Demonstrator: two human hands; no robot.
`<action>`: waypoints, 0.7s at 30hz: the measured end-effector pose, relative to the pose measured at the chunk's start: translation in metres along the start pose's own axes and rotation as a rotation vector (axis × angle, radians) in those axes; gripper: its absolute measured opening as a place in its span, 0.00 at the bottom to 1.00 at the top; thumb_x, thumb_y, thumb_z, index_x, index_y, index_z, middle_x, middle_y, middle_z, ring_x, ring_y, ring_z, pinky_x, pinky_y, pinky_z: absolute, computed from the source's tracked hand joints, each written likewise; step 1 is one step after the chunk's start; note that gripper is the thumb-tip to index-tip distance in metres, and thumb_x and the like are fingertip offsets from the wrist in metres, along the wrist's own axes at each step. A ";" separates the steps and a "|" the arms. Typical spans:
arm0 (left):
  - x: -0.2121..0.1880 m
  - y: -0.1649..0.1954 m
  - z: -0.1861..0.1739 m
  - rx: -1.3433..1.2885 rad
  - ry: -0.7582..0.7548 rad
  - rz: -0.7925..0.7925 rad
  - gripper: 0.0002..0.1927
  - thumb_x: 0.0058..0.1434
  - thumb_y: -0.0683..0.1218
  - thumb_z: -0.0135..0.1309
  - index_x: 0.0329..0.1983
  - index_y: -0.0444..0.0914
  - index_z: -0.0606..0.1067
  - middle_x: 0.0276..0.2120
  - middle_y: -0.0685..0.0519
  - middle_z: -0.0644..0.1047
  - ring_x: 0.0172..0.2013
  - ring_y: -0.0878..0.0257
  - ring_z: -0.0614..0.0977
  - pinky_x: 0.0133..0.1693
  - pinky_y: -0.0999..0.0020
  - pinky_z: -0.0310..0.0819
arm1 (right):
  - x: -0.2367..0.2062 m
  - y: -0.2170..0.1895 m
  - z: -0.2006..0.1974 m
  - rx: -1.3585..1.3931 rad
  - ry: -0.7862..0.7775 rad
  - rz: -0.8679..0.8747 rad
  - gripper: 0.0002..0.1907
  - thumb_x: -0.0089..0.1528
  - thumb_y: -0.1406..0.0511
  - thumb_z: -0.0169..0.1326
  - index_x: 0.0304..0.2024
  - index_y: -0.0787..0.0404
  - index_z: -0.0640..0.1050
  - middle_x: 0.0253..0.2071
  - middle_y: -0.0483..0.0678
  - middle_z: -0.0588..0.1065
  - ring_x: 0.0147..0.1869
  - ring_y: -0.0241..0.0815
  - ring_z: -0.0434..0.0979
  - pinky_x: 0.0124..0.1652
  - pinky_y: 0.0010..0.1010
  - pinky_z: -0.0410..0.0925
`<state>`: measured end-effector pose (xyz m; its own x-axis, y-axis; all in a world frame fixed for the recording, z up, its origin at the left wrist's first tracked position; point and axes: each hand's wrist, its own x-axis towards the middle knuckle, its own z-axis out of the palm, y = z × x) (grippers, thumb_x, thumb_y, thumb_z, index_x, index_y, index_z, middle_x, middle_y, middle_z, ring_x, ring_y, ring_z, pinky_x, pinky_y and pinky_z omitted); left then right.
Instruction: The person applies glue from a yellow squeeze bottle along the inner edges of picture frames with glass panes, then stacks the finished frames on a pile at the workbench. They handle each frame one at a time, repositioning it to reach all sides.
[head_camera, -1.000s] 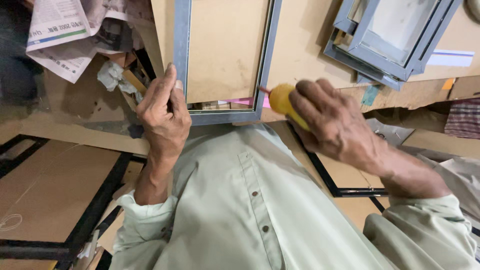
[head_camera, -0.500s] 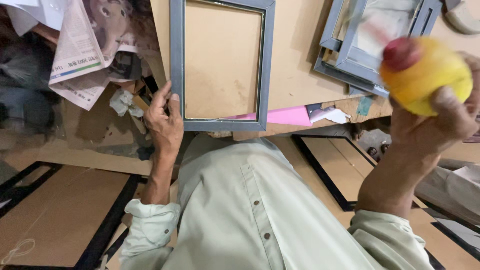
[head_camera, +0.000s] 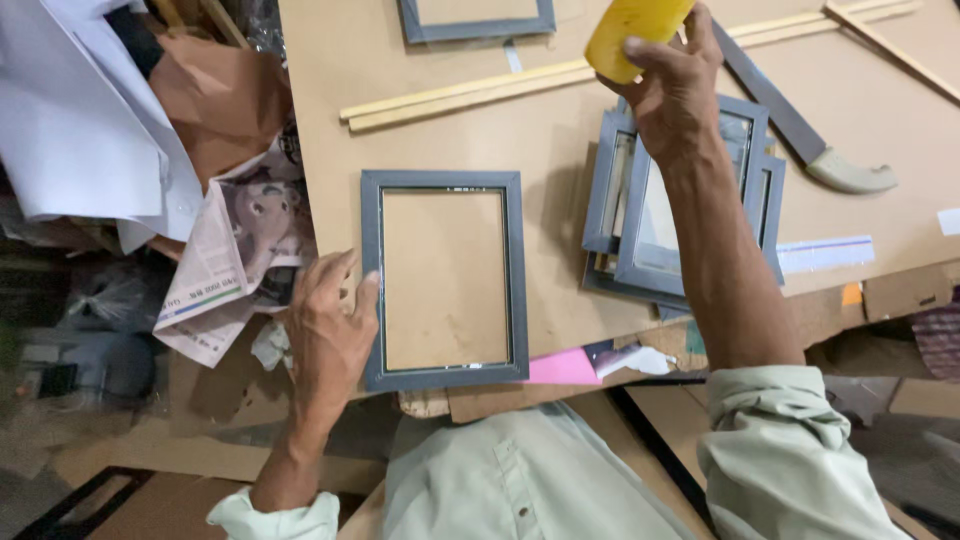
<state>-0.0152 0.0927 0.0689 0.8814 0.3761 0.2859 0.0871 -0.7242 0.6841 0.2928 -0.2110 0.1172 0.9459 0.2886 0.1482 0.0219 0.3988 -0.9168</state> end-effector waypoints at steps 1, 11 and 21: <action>0.021 -0.003 0.008 -0.107 -0.023 -0.027 0.16 0.63 0.42 0.59 0.52 0.29 0.78 0.46 0.40 0.79 0.38 0.52 0.83 0.41 0.59 0.79 | 0.025 0.006 -0.002 -0.094 0.066 0.001 0.32 0.56 0.75 0.63 0.59 0.57 0.66 0.54 0.48 0.74 0.61 0.48 0.79 0.57 0.51 0.79; 0.254 0.024 0.174 -0.595 0.044 -0.691 0.12 0.60 0.41 0.58 0.42 0.26 0.75 0.33 0.43 0.79 0.33 0.55 0.81 0.36 0.61 0.77 | 0.141 0.060 -0.035 -0.856 0.395 -0.048 0.33 0.47 0.77 0.68 0.50 0.59 0.68 0.50 0.49 0.75 0.55 0.48 0.79 0.52 0.39 0.77; 0.310 0.048 0.206 -0.809 0.214 -0.827 0.03 0.61 0.37 0.57 0.34 0.30 0.77 0.29 0.46 0.79 0.29 0.58 0.83 0.34 0.62 0.81 | 0.106 0.034 -0.056 -0.842 0.462 0.060 0.41 0.55 0.70 0.69 0.60 0.68 0.55 0.57 0.65 0.65 0.64 0.53 0.73 0.59 0.40 0.73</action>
<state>0.3578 0.0551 0.0518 0.5924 0.7047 -0.3904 0.2080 0.3344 0.9192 0.4122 -0.2154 0.0808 0.9833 -0.1547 0.0963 0.0240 -0.4136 -0.9102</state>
